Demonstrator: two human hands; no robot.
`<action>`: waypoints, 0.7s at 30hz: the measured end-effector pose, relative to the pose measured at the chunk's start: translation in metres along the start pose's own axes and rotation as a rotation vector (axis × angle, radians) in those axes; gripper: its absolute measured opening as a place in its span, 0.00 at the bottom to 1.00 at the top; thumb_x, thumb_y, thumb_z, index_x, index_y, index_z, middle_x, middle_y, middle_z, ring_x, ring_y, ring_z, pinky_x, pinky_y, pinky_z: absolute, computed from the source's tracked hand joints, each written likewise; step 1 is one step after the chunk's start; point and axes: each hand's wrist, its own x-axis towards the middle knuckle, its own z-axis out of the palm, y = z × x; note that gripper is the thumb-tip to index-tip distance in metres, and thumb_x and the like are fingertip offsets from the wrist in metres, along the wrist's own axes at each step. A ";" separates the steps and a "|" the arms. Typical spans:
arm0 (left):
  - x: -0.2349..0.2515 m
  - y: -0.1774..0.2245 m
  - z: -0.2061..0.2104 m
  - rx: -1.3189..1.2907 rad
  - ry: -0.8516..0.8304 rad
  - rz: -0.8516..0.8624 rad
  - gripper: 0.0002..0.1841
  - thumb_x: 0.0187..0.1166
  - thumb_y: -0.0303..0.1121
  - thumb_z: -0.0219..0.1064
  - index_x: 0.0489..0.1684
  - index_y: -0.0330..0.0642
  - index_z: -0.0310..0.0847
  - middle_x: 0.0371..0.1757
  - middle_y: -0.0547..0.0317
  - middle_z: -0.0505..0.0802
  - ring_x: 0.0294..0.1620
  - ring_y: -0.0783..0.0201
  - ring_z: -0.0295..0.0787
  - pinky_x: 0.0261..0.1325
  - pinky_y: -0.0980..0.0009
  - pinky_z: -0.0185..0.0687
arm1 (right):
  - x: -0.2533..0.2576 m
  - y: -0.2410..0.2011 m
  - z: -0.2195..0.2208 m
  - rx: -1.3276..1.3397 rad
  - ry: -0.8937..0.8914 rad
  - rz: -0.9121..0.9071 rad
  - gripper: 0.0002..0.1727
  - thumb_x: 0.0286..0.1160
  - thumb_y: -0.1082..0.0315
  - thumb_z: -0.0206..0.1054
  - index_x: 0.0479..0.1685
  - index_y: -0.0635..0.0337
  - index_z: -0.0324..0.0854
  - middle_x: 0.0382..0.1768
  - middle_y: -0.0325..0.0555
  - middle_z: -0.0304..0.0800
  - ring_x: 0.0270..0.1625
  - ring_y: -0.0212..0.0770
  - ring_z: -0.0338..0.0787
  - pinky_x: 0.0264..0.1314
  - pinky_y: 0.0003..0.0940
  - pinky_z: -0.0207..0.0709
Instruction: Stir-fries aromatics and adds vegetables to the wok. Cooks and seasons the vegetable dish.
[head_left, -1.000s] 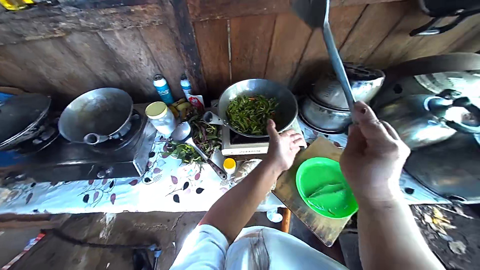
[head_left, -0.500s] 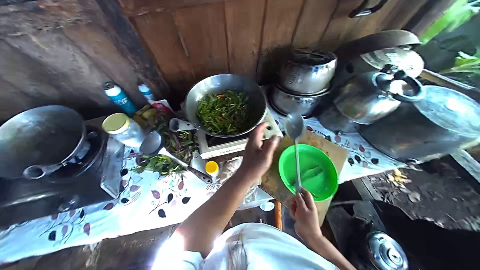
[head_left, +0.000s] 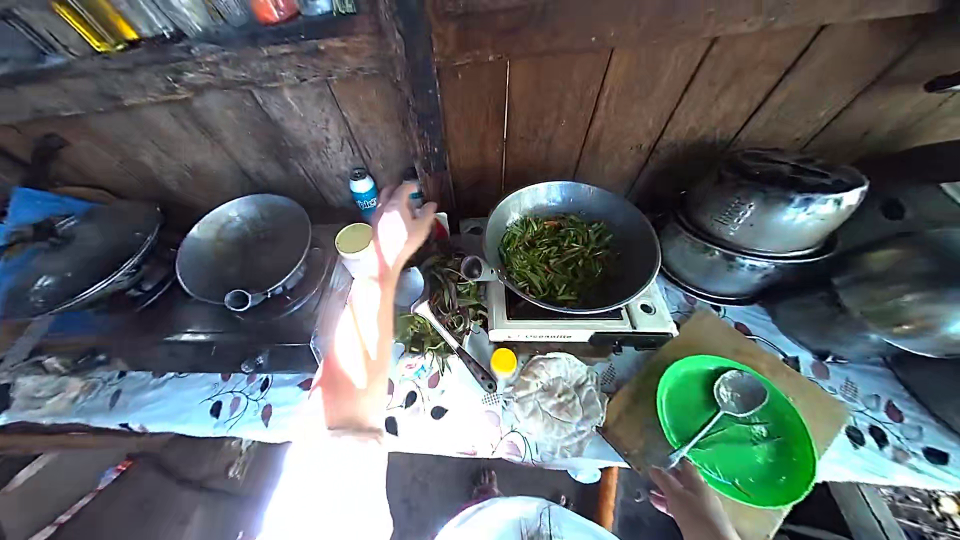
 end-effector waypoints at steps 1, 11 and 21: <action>0.012 -0.029 -0.001 0.061 -0.020 -0.146 0.32 0.83 0.46 0.67 0.82 0.35 0.71 0.80 0.28 0.75 0.83 0.34 0.70 0.82 0.36 0.66 | 0.000 -0.005 -0.004 -0.043 -0.008 0.006 0.32 0.88 0.70 0.60 0.87 0.71 0.54 0.66 0.74 0.78 0.52 0.55 0.90 0.56 0.51 0.84; 0.053 -0.171 0.022 0.074 -0.072 -0.572 0.55 0.65 0.54 0.83 0.92 0.39 0.55 0.84 0.22 0.69 0.86 0.25 0.62 0.82 0.30 0.61 | -0.016 -0.157 0.020 -0.374 0.179 -0.715 0.38 0.81 0.69 0.66 0.89 0.74 0.56 0.81 0.78 0.68 0.76 0.72 0.79 0.72 0.61 0.79; 0.065 -0.168 0.034 0.293 -0.100 -0.678 0.53 0.65 0.57 0.82 0.90 0.41 0.59 0.88 0.20 0.59 0.82 0.22 0.66 0.76 0.31 0.68 | 0.031 -0.333 0.104 -0.821 0.051 -1.043 0.22 0.89 0.69 0.56 0.77 0.60 0.80 0.51 0.64 0.95 0.55 0.67 0.94 0.62 0.67 0.79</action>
